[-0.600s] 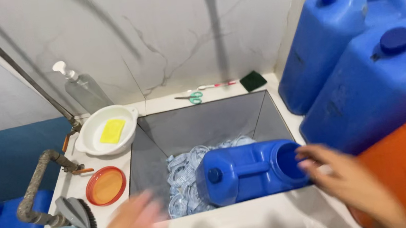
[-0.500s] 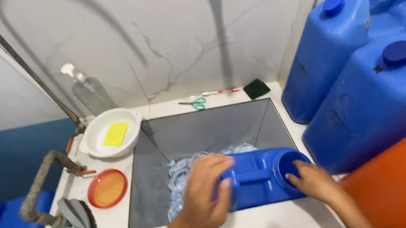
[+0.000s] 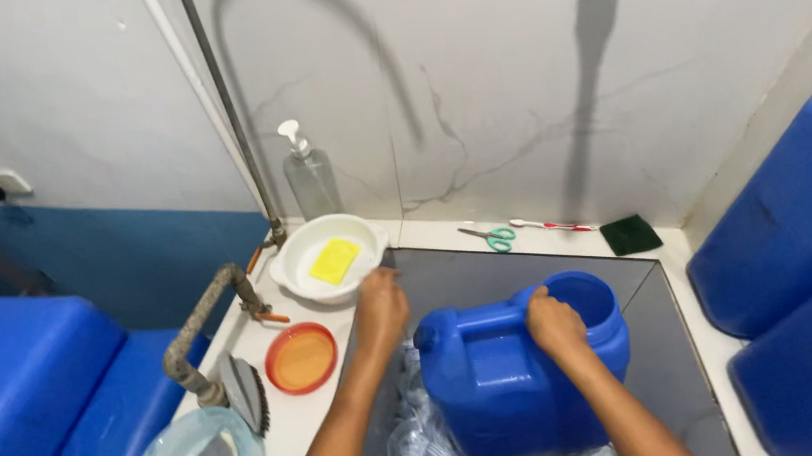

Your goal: The person cleans several blue plastic jerrycans at a sink. They open the caps, rinse the containers with water, scrub the exterior with a sponge, and rinse again. The person uses scissors to cut off plastic rings from the necks of the jerrycans. Cleaned jerrycans are placed on the floor.

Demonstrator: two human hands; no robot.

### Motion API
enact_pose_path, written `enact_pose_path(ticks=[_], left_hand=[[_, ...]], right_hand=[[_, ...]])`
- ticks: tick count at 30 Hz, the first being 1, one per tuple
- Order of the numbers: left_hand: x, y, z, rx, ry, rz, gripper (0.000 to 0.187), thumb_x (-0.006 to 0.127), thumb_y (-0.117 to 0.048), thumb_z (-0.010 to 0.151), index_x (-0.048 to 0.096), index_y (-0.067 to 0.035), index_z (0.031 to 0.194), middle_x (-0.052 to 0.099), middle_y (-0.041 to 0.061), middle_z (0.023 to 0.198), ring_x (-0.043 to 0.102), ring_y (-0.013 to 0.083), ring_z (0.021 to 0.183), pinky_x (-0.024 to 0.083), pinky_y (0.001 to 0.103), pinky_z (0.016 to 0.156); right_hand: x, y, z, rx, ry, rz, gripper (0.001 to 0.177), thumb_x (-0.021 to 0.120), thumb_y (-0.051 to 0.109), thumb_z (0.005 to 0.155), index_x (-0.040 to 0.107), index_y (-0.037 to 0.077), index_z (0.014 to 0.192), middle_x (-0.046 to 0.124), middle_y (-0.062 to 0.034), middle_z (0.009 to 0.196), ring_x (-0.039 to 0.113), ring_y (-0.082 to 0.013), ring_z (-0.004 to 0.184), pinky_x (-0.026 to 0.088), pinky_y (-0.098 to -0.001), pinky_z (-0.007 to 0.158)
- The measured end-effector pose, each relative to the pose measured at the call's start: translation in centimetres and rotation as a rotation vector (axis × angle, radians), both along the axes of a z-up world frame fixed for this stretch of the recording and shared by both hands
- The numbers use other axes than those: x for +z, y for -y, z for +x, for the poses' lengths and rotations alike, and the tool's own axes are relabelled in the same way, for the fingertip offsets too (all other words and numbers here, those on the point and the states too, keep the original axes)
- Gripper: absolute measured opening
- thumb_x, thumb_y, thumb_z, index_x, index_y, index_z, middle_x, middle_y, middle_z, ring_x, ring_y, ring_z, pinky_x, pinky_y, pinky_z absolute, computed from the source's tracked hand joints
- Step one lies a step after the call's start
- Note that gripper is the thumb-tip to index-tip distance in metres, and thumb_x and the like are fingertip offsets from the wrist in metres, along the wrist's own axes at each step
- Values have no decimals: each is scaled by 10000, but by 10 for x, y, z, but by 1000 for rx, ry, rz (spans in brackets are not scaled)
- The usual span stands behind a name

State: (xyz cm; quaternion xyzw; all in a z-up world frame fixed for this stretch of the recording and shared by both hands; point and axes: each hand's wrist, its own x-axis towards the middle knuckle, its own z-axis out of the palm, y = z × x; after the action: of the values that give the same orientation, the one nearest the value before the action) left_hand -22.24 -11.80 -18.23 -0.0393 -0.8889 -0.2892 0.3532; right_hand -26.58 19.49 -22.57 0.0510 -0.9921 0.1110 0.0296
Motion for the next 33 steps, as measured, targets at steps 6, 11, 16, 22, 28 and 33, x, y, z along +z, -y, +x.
enact_pose_path(ticks=[6,11,16,22,28,33], left_hand=[[-35,181,-114,548,176,-244,344,536,-144,899,676,108,1088,666,271,1142,594,411,1155,440,515,1068],[-66,262,-162,726,436,-333,526,487,-345,978,666,117,1156,582,335,1254,533,520,1171,378,646,962],[-84,282,-166,710,596,173,613,448,-420,1052,553,121,1318,515,384,1325,511,506,1242,395,609,1024],[-67,280,-173,682,398,730,495,479,-283,1038,435,104,1343,421,342,1359,575,507,1160,464,581,984],[-57,281,-165,670,243,696,465,500,-236,1047,422,93,1367,419,334,1363,572,500,1160,466,557,1005],[-14,204,-143,554,61,384,542,640,-284,919,488,58,1312,505,308,1295,569,479,1161,463,535,991]], right_hand=[[17,51,-31,-113,86,-46,311,405,116,971,566,-72,1159,709,-339,1062,706,-491,1030,560,-574,905],[14,75,-44,-127,89,2,287,421,113,959,575,-54,1135,725,-310,1039,726,-456,1006,575,-556,887],[0,87,-34,-92,90,86,294,422,113,961,566,-61,1149,740,-285,991,744,-440,945,602,-535,829],[6,87,-37,-63,49,80,301,419,92,949,555,-86,1149,737,-286,960,740,-441,915,594,-538,813],[14,83,-26,-20,36,30,270,427,80,928,571,-82,1089,728,-288,922,731,-444,891,585,-549,791],[14,81,-32,48,45,52,297,418,111,945,565,-85,1113,731,-286,919,743,-445,877,594,-545,793]])
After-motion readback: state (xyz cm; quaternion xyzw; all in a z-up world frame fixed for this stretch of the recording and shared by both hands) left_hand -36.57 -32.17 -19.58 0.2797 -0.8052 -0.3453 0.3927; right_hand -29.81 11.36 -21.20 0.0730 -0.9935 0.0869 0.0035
